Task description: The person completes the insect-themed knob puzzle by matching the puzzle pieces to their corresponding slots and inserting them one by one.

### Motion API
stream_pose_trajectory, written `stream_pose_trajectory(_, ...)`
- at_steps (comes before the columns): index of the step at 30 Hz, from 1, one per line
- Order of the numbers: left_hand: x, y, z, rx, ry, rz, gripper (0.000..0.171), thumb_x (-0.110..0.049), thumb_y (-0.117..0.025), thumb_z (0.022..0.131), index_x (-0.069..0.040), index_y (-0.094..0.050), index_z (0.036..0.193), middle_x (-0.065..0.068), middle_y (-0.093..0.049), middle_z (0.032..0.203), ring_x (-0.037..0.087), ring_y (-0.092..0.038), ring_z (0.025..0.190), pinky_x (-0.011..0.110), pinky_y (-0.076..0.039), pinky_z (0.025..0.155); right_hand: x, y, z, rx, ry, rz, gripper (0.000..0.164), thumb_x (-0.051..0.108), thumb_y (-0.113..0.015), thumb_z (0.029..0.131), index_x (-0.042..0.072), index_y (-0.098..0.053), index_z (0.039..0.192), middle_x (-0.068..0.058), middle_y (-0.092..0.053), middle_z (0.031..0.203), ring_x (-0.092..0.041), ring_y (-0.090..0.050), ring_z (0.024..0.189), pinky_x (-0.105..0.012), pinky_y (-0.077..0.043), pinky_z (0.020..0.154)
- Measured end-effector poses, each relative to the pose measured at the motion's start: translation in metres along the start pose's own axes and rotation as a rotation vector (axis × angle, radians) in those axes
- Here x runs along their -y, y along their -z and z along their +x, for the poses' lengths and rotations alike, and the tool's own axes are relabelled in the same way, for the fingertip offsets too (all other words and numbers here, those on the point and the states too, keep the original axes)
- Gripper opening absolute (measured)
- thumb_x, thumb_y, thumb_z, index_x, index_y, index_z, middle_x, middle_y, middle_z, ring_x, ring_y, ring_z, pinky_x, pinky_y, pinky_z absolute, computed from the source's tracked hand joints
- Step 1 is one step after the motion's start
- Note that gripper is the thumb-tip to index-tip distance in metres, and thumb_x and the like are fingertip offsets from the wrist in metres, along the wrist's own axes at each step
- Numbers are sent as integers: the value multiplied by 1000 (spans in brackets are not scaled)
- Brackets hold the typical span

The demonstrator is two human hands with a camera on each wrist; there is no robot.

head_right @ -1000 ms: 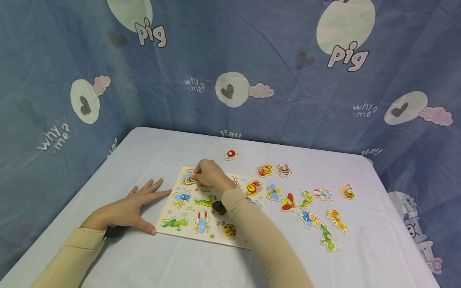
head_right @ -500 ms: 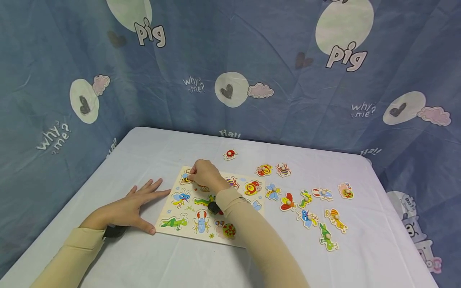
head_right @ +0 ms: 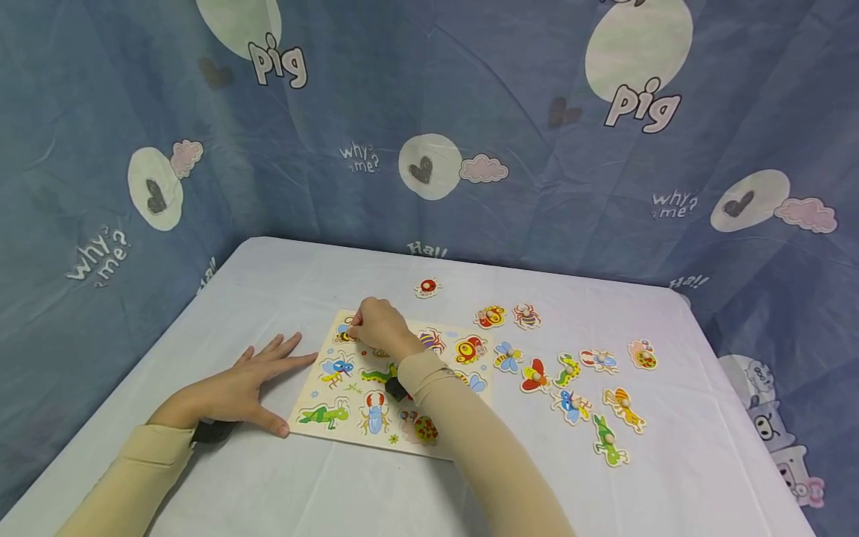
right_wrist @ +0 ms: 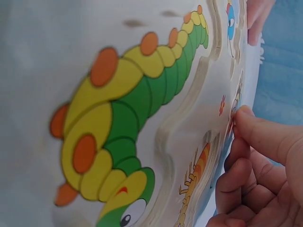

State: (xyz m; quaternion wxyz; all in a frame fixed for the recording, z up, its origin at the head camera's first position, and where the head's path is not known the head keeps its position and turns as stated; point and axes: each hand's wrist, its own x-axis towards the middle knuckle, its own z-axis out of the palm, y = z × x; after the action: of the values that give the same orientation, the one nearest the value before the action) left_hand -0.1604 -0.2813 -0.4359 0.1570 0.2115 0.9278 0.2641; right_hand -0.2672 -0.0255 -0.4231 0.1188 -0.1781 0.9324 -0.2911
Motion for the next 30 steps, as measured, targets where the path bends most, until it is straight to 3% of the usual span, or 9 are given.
stream_pose_trajectory(15,0,0,1,-1,-4,-2,121,-56,-100,63,-23,-45,165,24,-11,180,57,-1,164,85,3,122,-4,2,-1,29,-29,91,15,26,-76,102,12,-79,97,0,-73,87,-10,-56,69,-21,-45,62)
stream_pose_trajectory(23,-1,0,1,-2,-8,6,121,-56,-100,63,-23,-45,165,24,-11,180,57,-1,164,85,2,122,-8,13,-8,69,38,57,17,26,-74,104,9,-79,102,-2,-77,94,-10,-54,72,-21,-43,64)
stream_pose_trajectory(30,0,-1,2,-7,-9,17,121,-57,-100,62,-23,-45,165,24,-12,180,57,-2,164,85,1,122,-18,21,-12,78,42,45,15,23,-75,103,10,-81,105,-3,-79,100,-11,-58,77,-23,-47,69)
